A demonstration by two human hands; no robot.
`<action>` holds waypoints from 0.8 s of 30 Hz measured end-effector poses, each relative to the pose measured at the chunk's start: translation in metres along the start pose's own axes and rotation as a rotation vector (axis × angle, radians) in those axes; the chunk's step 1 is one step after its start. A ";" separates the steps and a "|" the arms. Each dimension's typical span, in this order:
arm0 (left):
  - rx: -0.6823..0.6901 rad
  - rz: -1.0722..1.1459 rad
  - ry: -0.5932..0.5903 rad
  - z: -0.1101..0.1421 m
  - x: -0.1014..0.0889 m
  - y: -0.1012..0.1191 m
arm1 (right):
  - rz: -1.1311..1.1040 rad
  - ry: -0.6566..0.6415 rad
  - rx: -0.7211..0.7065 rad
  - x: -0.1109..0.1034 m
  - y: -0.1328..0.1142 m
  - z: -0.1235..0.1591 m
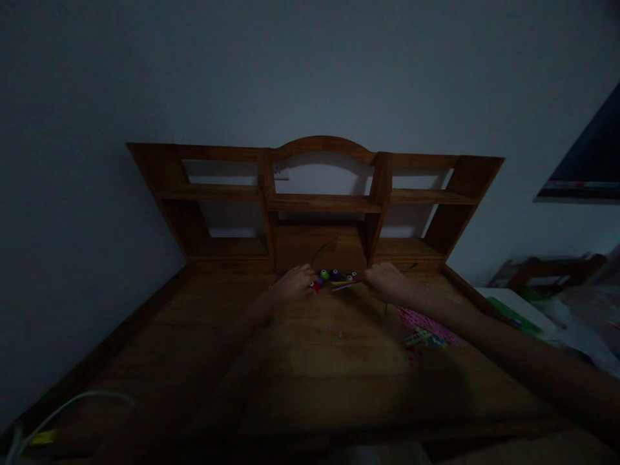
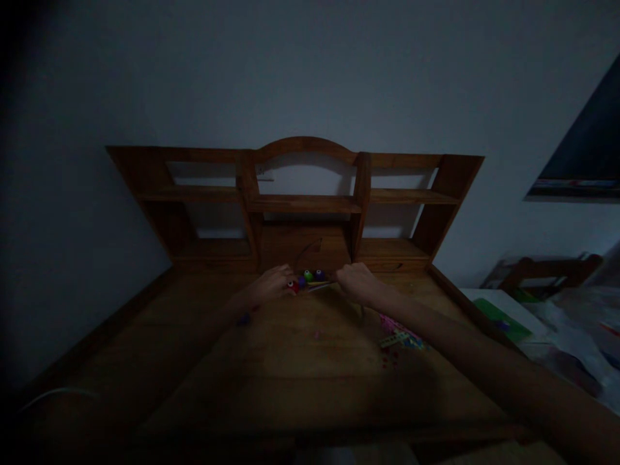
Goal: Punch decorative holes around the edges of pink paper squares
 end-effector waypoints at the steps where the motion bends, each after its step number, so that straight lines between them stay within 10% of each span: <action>1: -0.009 -0.016 -0.001 0.002 -0.001 -0.001 | -0.001 -0.007 -0.011 0.000 -0.001 0.000; 16: -0.002 -0.036 0.002 -0.001 -0.004 0.002 | -0.021 0.014 -0.001 0.000 0.014 -0.002; 24: 0.001 -0.061 -0.027 0.003 -0.001 -0.004 | -0.214 -0.045 -0.389 -0.010 0.018 0.029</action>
Point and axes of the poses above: each hand's wrist, its own z-axis away from the middle knuckle, its own x-axis out of the palm, y = z × x, the point moved 1 cm from there along -z, towards the middle knuckle, and after that the axes turned 12 degrees about -y, right-handed, at the moved point
